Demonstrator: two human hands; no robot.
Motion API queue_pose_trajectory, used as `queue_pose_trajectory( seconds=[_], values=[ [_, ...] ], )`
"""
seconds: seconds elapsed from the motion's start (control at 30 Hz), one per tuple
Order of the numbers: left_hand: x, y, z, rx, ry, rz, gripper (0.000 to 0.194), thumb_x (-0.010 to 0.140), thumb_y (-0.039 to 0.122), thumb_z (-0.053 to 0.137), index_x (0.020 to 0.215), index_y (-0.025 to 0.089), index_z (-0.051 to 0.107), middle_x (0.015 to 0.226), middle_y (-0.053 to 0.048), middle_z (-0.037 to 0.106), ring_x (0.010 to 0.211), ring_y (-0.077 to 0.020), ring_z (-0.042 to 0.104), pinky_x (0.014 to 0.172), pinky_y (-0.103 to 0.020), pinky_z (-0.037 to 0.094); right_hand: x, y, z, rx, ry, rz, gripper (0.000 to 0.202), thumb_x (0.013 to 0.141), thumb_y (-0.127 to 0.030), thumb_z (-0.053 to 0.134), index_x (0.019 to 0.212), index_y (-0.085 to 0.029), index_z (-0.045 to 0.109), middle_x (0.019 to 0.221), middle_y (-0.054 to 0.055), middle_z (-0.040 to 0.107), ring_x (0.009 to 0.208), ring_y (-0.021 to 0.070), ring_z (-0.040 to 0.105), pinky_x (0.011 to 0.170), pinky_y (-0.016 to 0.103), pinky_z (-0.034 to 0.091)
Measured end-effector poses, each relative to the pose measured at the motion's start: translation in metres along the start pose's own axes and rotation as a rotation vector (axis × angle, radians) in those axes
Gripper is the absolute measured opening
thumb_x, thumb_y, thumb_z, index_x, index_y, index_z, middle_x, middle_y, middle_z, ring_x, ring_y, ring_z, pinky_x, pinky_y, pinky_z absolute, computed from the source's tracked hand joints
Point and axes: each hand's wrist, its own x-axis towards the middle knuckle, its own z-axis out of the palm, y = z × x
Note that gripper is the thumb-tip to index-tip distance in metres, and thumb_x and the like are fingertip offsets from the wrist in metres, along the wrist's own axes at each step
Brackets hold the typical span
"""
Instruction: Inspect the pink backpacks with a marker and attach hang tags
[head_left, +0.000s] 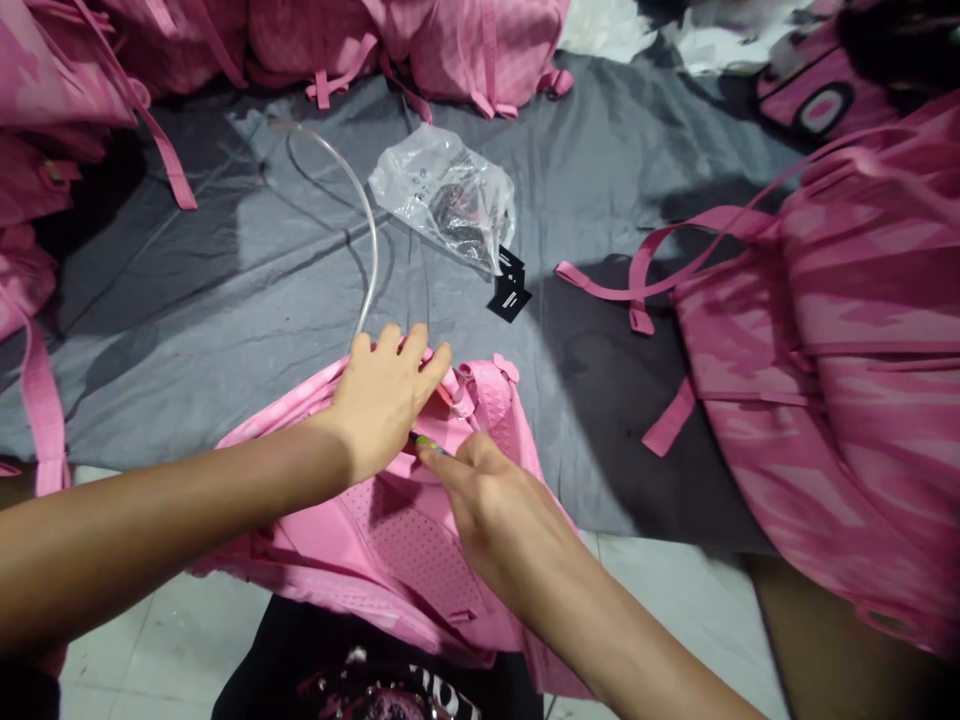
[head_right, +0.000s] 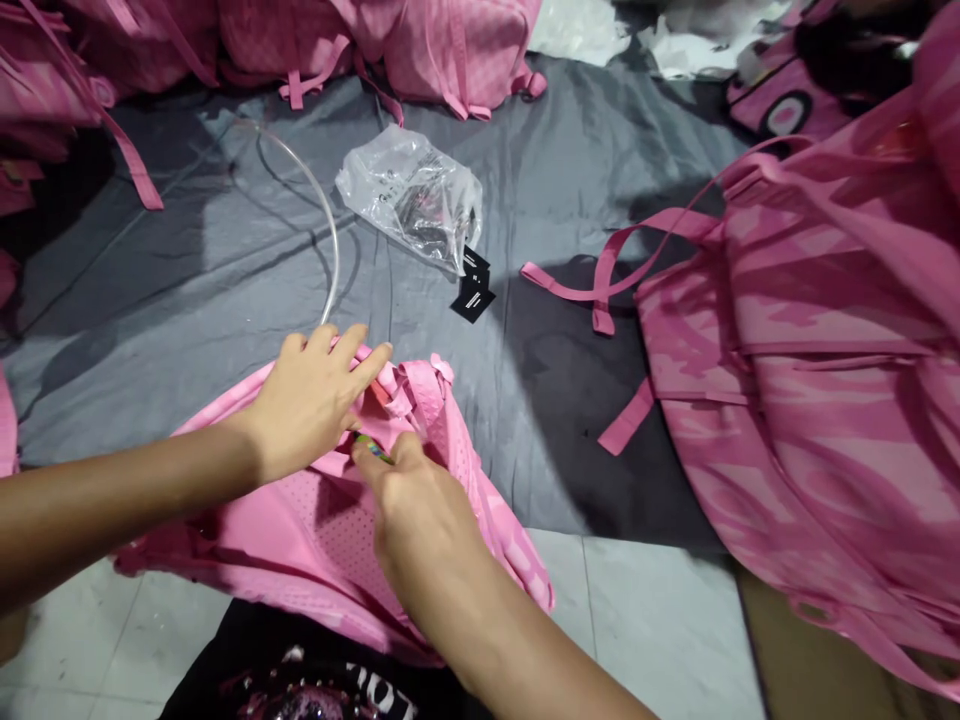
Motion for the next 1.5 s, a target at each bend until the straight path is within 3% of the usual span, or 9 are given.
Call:
queue_pose_trajectory(
  seconds=[0.1, 0.33, 0.6, 0.7, 0.83, 1.03, 1.23, 1.37, 1.5],
  values=[
    [0.001, -0.007, -0.006, 0.005, -0.041, 0.030, 0.080, 0.079, 0.036, 0.068, 0.147, 0.022, 0.028, 0.144, -0.015, 0.039, 0.113, -0.0323, 0.045, 0.086, -0.041, 0.042, -0.002, -0.001, -0.002, -0.044, -0.020, -0.006, 0.057, 0.073, -0.002, 0.041, 0.123, -0.018, 0.063, 0.083, 0.007, 0.055, 0.050, 0.0066, 0.034, 0.049, 0.023, 0.021],
    [0.001, -0.018, -0.031, 0.025, -0.380, -0.052, 0.123, 0.065, 0.029, 0.083, 0.152, 0.035, -0.005, 0.160, -0.017, 0.003, 0.120, -0.0369, 0.044, 0.079, -0.038, 0.051, -0.004, 0.001, 0.005, -0.183, -0.003, 0.017, 0.059, 0.072, -0.004, 0.043, 0.126, -0.021, 0.062, 0.075, 0.006, 0.055, 0.044, 0.0067, 0.036, 0.046, 0.025, 0.015],
    [-0.007, -0.018, -0.016, 0.118, -0.264, 0.010, 0.096, 0.081, 0.008, 0.057, 0.153, 0.027, -0.004, 0.145, -0.022, 0.034, 0.109, -0.0309, 0.054, 0.078, -0.036, 0.052, -0.007, 0.002, 0.004, -0.146, 0.007, -0.034, 0.046, 0.086, -0.005, 0.037, 0.124, -0.019, 0.060, 0.080, 0.008, 0.059, 0.056, 0.0136, 0.058, 0.048, 0.025, 0.022],
    [-0.013, -0.020, -0.018, 0.173, -0.230, 0.040, 0.088, 0.083, 0.004, 0.048, 0.154, 0.026, 0.000, 0.153, -0.021, 0.023, 0.111, -0.0295, 0.054, 0.078, -0.035, 0.053, -0.007, 0.002, 0.004, -0.145, 0.001, -0.018, 0.046, 0.088, -0.006, 0.036, 0.126, -0.020, 0.059, 0.085, 0.011, 0.061, 0.059, 0.0171, 0.063, 0.048, 0.025, 0.026],
    [-0.015, -0.016, -0.020, 0.203, -0.240, -0.006, 0.101, 0.079, 0.012, 0.063, 0.153, 0.029, -0.004, 0.159, -0.019, 0.005, 0.121, -0.0340, 0.047, 0.073, -0.034, 0.055, -0.007, 0.000, 0.003, -0.140, 0.001, -0.015, 0.046, 0.089, -0.009, 0.038, 0.129, -0.020, 0.058, 0.089, 0.013, 0.063, 0.065, 0.0196, 0.066, 0.049, 0.025, 0.033],
    [-0.015, -0.021, -0.013, 0.156, -0.232, 0.032, 0.100, 0.080, 0.011, 0.063, 0.153, 0.030, -0.003, 0.151, -0.021, 0.028, 0.109, -0.0301, 0.055, 0.074, -0.033, 0.054, -0.003, 0.006, 0.005, -0.099, 0.052, -0.029, 0.043, 0.089, -0.011, 0.040, 0.125, -0.022, 0.061, 0.086, 0.011, 0.067, 0.065, 0.0168, 0.064, 0.054, 0.025, 0.035],
    [-0.030, -0.017, -0.011, 0.189, -0.153, -0.067, 0.082, 0.087, 0.011, 0.048, 0.153, 0.030, 0.004, 0.157, -0.022, 0.014, 0.112, -0.0307, 0.055, 0.072, -0.033, 0.053, -0.005, 0.006, 0.006, -0.123, 0.052, -0.032, 0.047, 0.088, -0.011, 0.039, 0.127, -0.025, 0.060, 0.086, 0.011, 0.067, 0.064, 0.0165, 0.063, 0.052, 0.025, 0.029],
    [-0.030, -0.018, -0.016, 0.123, -0.204, -0.222, 0.082, 0.088, 0.016, 0.050, 0.153, 0.025, 0.001, 0.133, -0.025, 0.047, 0.094, -0.0258, 0.065, 0.072, -0.032, 0.051, -0.010, 0.006, 0.006, -0.128, 0.077, -0.028, 0.048, 0.089, -0.012, 0.038, 0.130, -0.028, 0.059, 0.084, 0.009, 0.068, 0.063, 0.0158, 0.062, 0.052, 0.025, 0.027],
    [-0.023, -0.032, -0.016, 0.033, -0.246, -0.078, 0.086, 0.086, 0.018, 0.055, 0.153, 0.023, 0.003, 0.114, -0.017, 0.058, 0.088, -0.0241, 0.066, 0.070, -0.029, 0.048, -0.011, 0.007, 0.004, -0.111, 0.058, 0.013, 0.050, 0.089, -0.011, 0.039, 0.130, -0.031, 0.058, 0.086, 0.008, 0.070, 0.067, 0.0175, 0.065, 0.050, 0.025, 0.024]
  ],
)
